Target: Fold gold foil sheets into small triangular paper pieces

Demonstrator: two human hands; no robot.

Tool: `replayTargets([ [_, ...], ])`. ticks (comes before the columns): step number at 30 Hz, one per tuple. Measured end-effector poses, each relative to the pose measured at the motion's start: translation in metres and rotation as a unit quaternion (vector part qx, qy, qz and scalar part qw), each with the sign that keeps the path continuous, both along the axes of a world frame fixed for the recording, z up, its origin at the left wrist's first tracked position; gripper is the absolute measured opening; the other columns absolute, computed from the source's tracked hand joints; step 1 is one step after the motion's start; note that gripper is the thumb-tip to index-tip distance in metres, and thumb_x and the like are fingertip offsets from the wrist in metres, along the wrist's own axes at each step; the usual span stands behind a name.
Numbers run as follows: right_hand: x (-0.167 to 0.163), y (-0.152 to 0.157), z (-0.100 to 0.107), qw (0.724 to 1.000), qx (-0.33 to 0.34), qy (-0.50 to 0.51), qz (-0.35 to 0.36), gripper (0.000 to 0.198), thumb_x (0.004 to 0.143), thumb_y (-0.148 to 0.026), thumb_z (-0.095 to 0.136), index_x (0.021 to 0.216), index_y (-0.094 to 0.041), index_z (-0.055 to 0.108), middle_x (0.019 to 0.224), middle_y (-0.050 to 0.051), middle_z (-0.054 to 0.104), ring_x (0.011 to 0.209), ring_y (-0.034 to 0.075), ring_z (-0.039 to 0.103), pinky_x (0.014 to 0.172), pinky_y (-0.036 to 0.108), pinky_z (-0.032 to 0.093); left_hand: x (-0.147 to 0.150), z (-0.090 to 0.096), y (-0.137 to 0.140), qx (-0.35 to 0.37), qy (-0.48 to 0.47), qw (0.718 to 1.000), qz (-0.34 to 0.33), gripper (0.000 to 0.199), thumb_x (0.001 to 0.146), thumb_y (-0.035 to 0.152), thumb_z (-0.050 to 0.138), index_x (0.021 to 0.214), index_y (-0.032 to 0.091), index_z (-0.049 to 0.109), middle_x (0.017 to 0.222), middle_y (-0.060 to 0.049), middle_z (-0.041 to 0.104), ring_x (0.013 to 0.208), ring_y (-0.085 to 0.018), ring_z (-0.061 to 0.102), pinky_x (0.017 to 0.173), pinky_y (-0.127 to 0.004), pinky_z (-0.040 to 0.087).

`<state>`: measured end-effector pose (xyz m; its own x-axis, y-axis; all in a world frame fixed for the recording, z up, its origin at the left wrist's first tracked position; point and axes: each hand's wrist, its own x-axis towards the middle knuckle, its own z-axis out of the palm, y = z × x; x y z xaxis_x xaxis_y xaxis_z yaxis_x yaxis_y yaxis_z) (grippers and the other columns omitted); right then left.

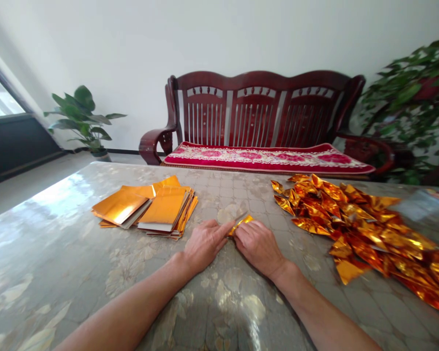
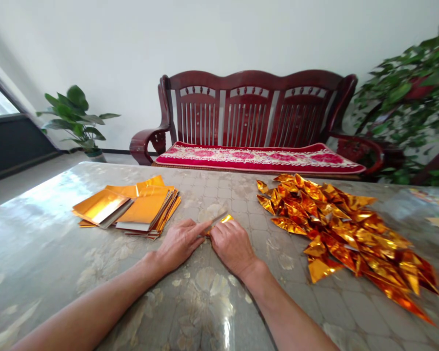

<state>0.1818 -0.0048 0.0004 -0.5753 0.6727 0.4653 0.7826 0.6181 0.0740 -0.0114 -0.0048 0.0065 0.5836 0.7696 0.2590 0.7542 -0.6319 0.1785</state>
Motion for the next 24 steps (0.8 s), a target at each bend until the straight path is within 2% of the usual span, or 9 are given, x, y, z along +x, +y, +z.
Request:
replayTargets([
  [4, 0.001, -0.003, 0.002, 0.999, -0.041, 0.021, 0.009, 0.015, 0.093, -0.018, 0.050, 0.082, -0.019, 0.060, 0.081, 0.004, 0.065, 0.080, 0.019, 0.057, 0.079, 0.033, 0.039, 0.005, -0.008, -0.001, 0.026, -0.002, 0.999, 0.021, 0.033, 0.099, 0.027, 0.041, 0.131, 0.024, 0.048, 0.083, -0.001, 0.068, 0.082, -0.018, 0.061, 0.075, -0.026, 0.044],
  [7, 0.002, -0.006, 0.005, 0.995, -0.093, 0.045, 0.007, 0.003, 0.089, -0.022, 0.058, 0.087, -0.020, 0.060, 0.088, 0.005, 0.065, 0.088, 0.021, 0.056, 0.081, 0.033, 0.040, 0.006, -0.013, -0.001, 0.037, -0.023, 0.999, 0.029, 0.034, 0.098, 0.025, 0.041, 0.131, 0.024, 0.048, 0.083, -0.001, 0.068, 0.082, -0.018, 0.062, 0.076, -0.027, 0.046],
  [9, 0.001, -0.006, 0.006, 0.992, -0.110, 0.056, 0.009, 0.006, 0.087, -0.024, 0.063, 0.092, -0.021, 0.061, 0.093, 0.005, 0.065, 0.092, 0.022, 0.056, 0.083, 0.033, 0.041, 0.006, -0.015, 0.000, 0.036, -0.048, 0.998, 0.033, 0.037, 0.097, 0.024, 0.044, 0.133, 0.024, 0.046, 0.085, -0.001, 0.069, 0.084, -0.018, 0.063, 0.077, -0.027, 0.047],
  [13, 0.000, -0.001, 0.003, 0.995, -0.086, 0.039, 0.021, 0.011, 0.094, -0.027, 0.055, 0.098, -0.022, 0.065, 0.092, 0.005, 0.066, 0.092, 0.022, 0.056, 0.083, 0.034, 0.041, 0.005, -0.017, 0.002, 0.008, -0.099, 0.994, 0.051, 0.046, 0.092, 0.021, 0.053, 0.137, 0.025, 0.044, 0.085, 0.000, 0.069, 0.087, -0.018, 0.064, 0.079, -0.026, 0.048],
  [17, 0.001, 0.002, -0.001, 0.997, -0.069, 0.030, 0.010, 0.022, 0.098, -0.028, 0.046, 0.092, -0.021, 0.066, 0.086, 0.006, 0.066, 0.088, 0.022, 0.058, 0.079, 0.034, 0.041, 0.004, -0.016, 0.005, -0.018, -0.146, 0.988, 0.055, 0.043, 0.092, 0.023, 0.055, 0.135, 0.025, 0.048, 0.085, 0.001, 0.070, 0.087, -0.017, 0.064, 0.079, -0.026, 0.049],
  [21, 0.003, 0.004, -0.003, 0.995, -0.086, 0.057, 0.001, 0.021, 0.099, -0.027, 0.045, 0.094, -0.020, 0.065, 0.089, 0.006, 0.066, 0.090, 0.021, 0.058, 0.081, 0.033, 0.042, -0.003, -0.012, 0.009, 0.003, -0.168, 0.985, 0.030, 0.028, 0.094, 0.020, 0.051, 0.120, 0.025, 0.061, 0.097, -0.002, 0.070, 0.094, -0.017, 0.062, 0.086, -0.028, 0.048],
  [24, 0.004, 0.005, -0.003, 0.992, -0.101, 0.078, 0.000, 0.020, 0.099, -0.027, 0.046, 0.093, -0.020, 0.064, 0.089, 0.006, 0.066, 0.088, 0.020, 0.058, 0.080, 0.032, 0.043, -0.011, -0.010, 0.011, 0.021, -0.158, 0.987, -0.003, 0.028, 0.090, 0.011, 0.050, 0.107, 0.025, 0.068, 0.110, -0.004, 0.065, 0.104, -0.018, 0.058, 0.092, -0.030, 0.046],
])
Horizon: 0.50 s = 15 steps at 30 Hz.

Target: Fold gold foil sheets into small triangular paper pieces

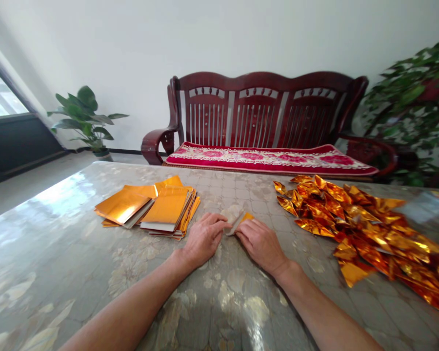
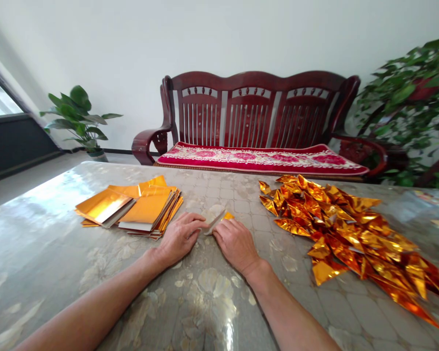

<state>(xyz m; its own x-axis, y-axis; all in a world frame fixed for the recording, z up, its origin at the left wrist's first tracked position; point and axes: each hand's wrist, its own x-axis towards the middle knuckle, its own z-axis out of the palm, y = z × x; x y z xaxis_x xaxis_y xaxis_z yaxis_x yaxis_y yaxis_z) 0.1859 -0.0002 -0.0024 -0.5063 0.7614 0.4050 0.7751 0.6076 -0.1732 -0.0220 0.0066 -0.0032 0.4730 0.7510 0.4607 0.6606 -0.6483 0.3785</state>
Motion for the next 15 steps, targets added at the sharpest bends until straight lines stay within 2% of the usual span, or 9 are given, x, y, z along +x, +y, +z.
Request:
replayTargets([
  [3, -0.0009, 0.0006, 0.0001, 1.000, -0.005, 0.008, -0.006, 0.021, 0.099, -0.027, 0.045, 0.090, -0.020, 0.063, 0.087, 0.005, 0.065, 0.086, 0.020, 0.057, 0.078, 0.032, 0.043, -0.0037, 0.0007, 0.0013, -0.012, 0.007, 1.000, -0.013, 0.034, 0.085, 0.007, 0.053, 0.108, 0.026, 0.068, 0.119, -0.005, 0.058, 0.109, -0.019, 0.056, 0.093, -0.030, 0.046],
  [5, -0.0016, 0.0007, 0.0005, 1.000, -0.005, 0.008, -0.012, 0.022, 0.099, -0.026, 0.044, 0.088, -0.020, 0.062, 0.086, 0.004, 0.064, 0.085, 0.019, 0.057, 0.077, 0.031, 0.043, -0.0036, 0.0001, 0.0017, -0.031, 0.013, 0.999, -0.025, 0.031, 0.086, 0.012, 0.056, 0.109, 0.028, 0.069, 0.120, -0.005, 0.057, 0.107, -0.018, 0.058, 0.091, -0.028, 0.046],
  [10, -0.0023, 0.0010, 0.0015, 1.000, -0.004, 0.001, -0.022, 0.020, 0.099, -0.025, 0.045, 0.086, -0.021, 0.061, 0.086, 0.004, 0.064, 0.084, 0.019, 0.057, 0.076, 0.032, 0.042, 0.0004, -0.0018, 0.0040, -0.075, 0.017, 0.997, -0.019, 0.015, 0.090, 0.022, 0.058, 0.097, 0.026, 0.071, 0.099, -0.001, 0.065, 0.095, -0.016, 0.061, 0.086, -0.025, 0.045],
  [15, -0.0028, 0.0029, -0.0003, 0.999, -0.013, 0.008, -0.032, 0.017, 0.097, -0.029, 0.051, 0.085, -0.022, 0.061, 0.087, 0.003, 0.063, 0.086, 0.020, 0.057, 0.076, 0.031, 0.042, 0.0021, 0.0012, 0.0041, -0.079, 0.037, 0.996, 0.002, 0.014, 0.091, 0.022, 0.058, 0.089, 0.024, 0.071, 0.089, 0.000, 0.067, 0.090, -0.016, 0.060, 0.082, -0.025, 0.043],
])
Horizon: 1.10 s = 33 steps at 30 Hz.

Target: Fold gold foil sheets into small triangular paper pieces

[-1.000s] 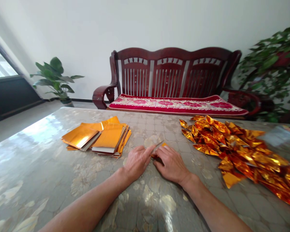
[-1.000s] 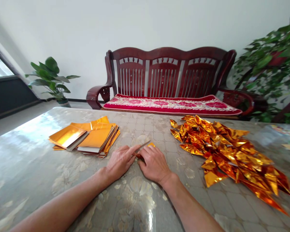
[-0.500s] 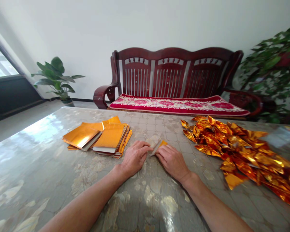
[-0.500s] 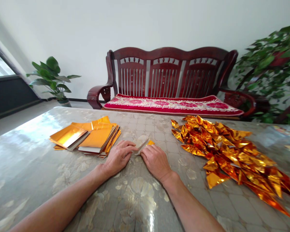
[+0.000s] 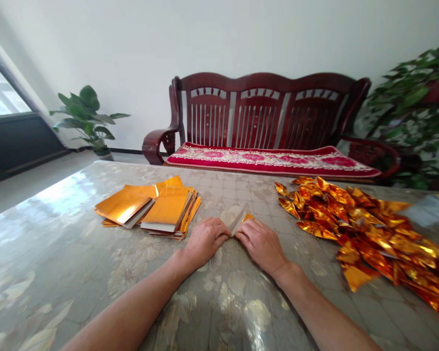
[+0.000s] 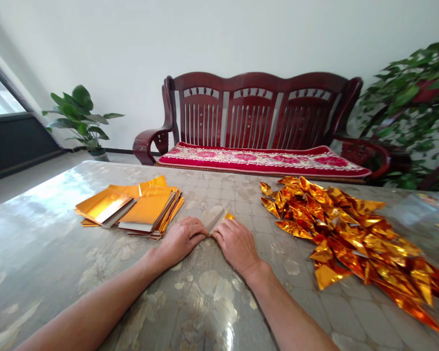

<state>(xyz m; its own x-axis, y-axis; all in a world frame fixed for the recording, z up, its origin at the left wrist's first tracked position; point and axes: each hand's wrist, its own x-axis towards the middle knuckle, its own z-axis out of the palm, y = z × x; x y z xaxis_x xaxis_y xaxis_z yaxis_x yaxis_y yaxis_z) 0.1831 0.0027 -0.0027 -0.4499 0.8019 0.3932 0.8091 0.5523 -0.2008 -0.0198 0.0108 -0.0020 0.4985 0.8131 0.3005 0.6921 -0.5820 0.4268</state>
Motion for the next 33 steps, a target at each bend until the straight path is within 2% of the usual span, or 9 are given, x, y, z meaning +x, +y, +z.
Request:
replayTargets([
  [6, -0.003, 0.002, -0.002, 1.000, 0.000, 0.010, -0.016, 0.015, 0.094, -0.025, 0.054, 0.080, -0.021, 0.059, 0.088, 0.004, 0.061, 0.088, 0.020, 0.056, 0.078, 0.031, 0.042, 0.001, 0.004, -0.004, -0.003, 0.025, 0.999, 0.021, 0.021, 0.090, 0.016, 0.053, 0.093, 0.024, 0.073, 0.089, -0.002, 0.069, 0.091, -0.017, 0.061, 0.083, -0.026, 0.044],
  [15, -0.008, 0.005, -0.002, 0.999, 0.001, 0.016, -0.027, 0.017, 0.092, -0.021, 0.052, 0.076, -0.021, 0.056, 0.085, 0.004, 0.060, 0.084, 0.020, 0.053, 0.075, 0.032, 0.041, 0.004, 0.004, -0.007, -0.005, 0.023, 0.999, 0.041, 0.030, 0.081, 0.007, 0.052, 0.094, 0.023, 0.073, 0.091, -0.002, 0.070, 0.093, -0.019, 0.062, 0.086, -0.028, 0.045],
  [21, -0.010, 0.006, -0.003, 0.999, -0.009, 0.019, -0.040, 0.016, 0.091, -0.020, 0.053, 0.075, -0.021, 0.057, 0.084, 0.004, 0.060, 0.084, 0.020, 0.053, 0.075, 0.031, 0.041, 0.007, 0.006, -0.009, -0.015, 0.020, 0.998, 0.063, 0.018, 0.083, 0.015, 0.057, 0.091, 0.022, 0.072, 0.089, -0.003, 0.069, 0.091, -0.019, 0.062, 0.082, -0.027, 0.044],
  [24, -0.010, 0.006, -0.004, 0.999, -0.011, 0.023, -0.042, 0.015, 0.090, -0.020, 0.055, 0.076, -0.021, 0.057, 0.084, 0.004, 0.059, 0.085, 0.020, 0.053, 0.076, 0.031, 0.041, 0.009, 0.004, -0.011, -0.014, 0.022, 0.996, 0.090, 0.012, 0.087, 0.023, 0.059, 0.083, 0.022, 0.070, 0.086, -0.002, 0.068, 0.087, -0.018, 0.062, 0.077, -0.027, 0.043],
  [33, -0.009, 0.007, -0.003, 0.998, -0.023, 0.043, -0.037, 0.014, 0.089, -0.020, 0.057, 0.075, -0.021, 0.059, 0.084, 0.003, 0.059, 0.084, 0.019, 0.054, 0.076, 0.031, 0.042, 0.016, 0.002, -0.013, 0.012, 0.040, 0.991, 0.128, 0.016, 0.089, 0.031, 0.061, 0.079, 0.021, 0.067, 0.084, -0.002, 0.065, 0.084, -0.018, 0.060, 0.075, -0.027, 0.041],
])
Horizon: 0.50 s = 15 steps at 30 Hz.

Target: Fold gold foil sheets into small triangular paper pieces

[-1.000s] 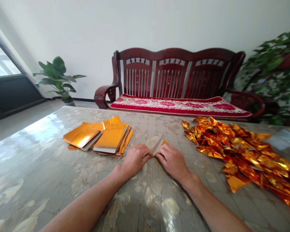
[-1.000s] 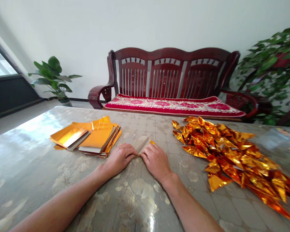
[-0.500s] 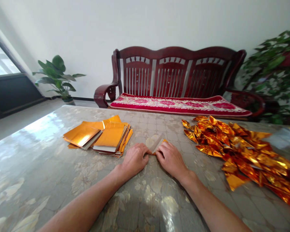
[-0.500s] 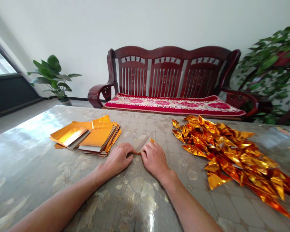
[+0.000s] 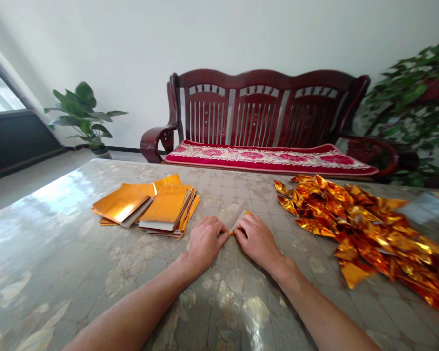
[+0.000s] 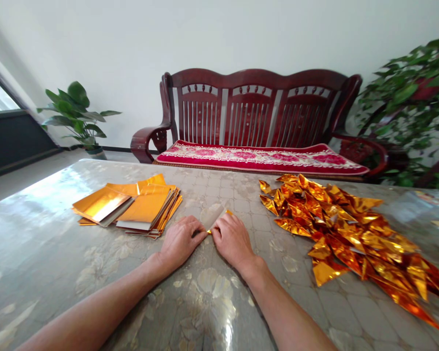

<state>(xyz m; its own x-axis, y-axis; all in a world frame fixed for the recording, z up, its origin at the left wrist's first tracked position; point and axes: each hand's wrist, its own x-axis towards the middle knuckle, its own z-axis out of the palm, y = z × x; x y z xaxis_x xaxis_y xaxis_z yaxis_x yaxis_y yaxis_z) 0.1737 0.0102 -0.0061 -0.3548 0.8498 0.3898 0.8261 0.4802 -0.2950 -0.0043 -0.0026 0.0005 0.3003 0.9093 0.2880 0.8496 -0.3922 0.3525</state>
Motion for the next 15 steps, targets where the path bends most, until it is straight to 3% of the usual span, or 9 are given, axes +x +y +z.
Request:
replayTargets([
  [15, 0.0059, 0.0050, 0.0017, 0.995, -0.070, 0.067, -0.014, 0.016, 0.087, -0.026, 0.064, 0.072, -0.022, 0.065, 0.086, 0.001, 0.060, 0.085, 0.016, 0.058, 0.075, 0.027, 0.043, 0.0008, 0.0005, -0.0019, 0.014, 0.004, 1.000, -0.024, 0.016, 0.090, 0.027, 0.057, 0.077, 0.020, 0.064, 0.091, -0.003, 0.061, 0.086, -0.017, 0.059, 0.076, -0.027, 0.043],
])
